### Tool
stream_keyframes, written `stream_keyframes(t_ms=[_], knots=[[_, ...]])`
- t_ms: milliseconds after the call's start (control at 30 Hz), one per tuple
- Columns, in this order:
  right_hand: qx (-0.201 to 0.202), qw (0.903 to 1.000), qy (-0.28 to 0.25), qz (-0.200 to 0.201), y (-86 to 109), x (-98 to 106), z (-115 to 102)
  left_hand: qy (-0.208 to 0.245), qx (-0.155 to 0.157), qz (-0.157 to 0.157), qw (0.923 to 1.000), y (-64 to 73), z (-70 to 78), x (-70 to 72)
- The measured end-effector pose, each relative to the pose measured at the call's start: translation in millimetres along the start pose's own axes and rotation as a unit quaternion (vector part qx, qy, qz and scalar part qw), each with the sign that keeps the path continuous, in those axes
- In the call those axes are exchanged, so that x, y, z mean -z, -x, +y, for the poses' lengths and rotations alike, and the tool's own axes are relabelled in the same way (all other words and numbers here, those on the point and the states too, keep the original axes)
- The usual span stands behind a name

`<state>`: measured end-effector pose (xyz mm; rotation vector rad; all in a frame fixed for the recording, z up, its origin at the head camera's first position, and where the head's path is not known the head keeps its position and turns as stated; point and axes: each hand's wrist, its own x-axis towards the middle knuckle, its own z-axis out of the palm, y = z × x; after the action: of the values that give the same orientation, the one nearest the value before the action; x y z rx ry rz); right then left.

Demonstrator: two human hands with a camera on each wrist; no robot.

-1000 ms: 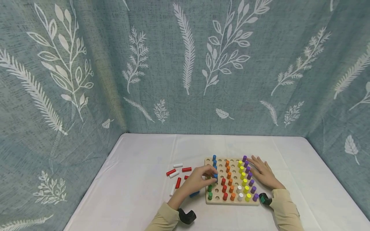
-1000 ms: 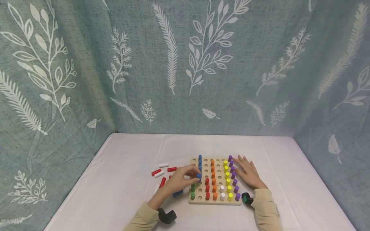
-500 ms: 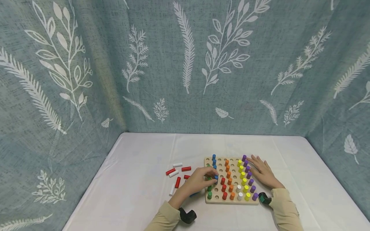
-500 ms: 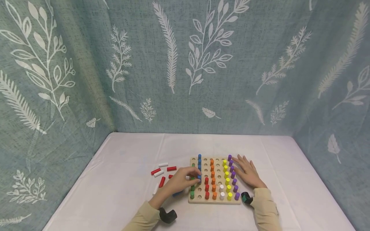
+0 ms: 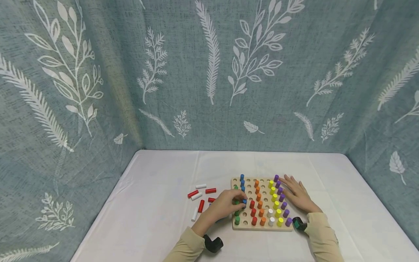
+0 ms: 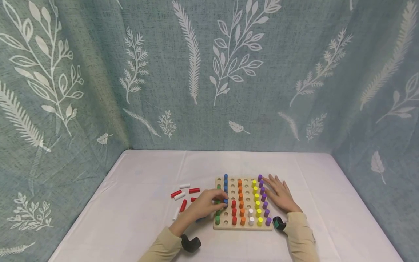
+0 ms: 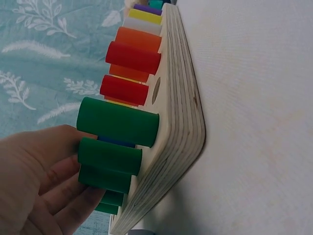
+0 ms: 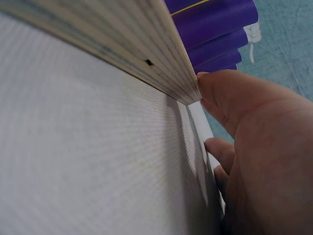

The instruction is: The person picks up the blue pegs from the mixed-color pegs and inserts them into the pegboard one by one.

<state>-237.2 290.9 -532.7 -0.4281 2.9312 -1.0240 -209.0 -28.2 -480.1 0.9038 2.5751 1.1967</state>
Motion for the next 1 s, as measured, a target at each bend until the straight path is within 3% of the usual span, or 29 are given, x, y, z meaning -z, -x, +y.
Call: stream_keyframes(t_ms=[467,733,1000], knots=[[0.010,0.9999,-0.003,0.009,0.2,-0.2,0.0,-0.009,0.011,0.009,0.9998,-0.8,4.7,-0.6],[0.009,0.9999,0.000,0.007,1.5,-1.0,-1.3,-0.018,0.023,-0.001,0.9996,-0.3,5.4,0.0],[0.004,1.0000,0.001,0.005,-1.0,-1.5,2.5,-0.016,0.002,0.023,0.9996,3.8,4.6,2.1]])
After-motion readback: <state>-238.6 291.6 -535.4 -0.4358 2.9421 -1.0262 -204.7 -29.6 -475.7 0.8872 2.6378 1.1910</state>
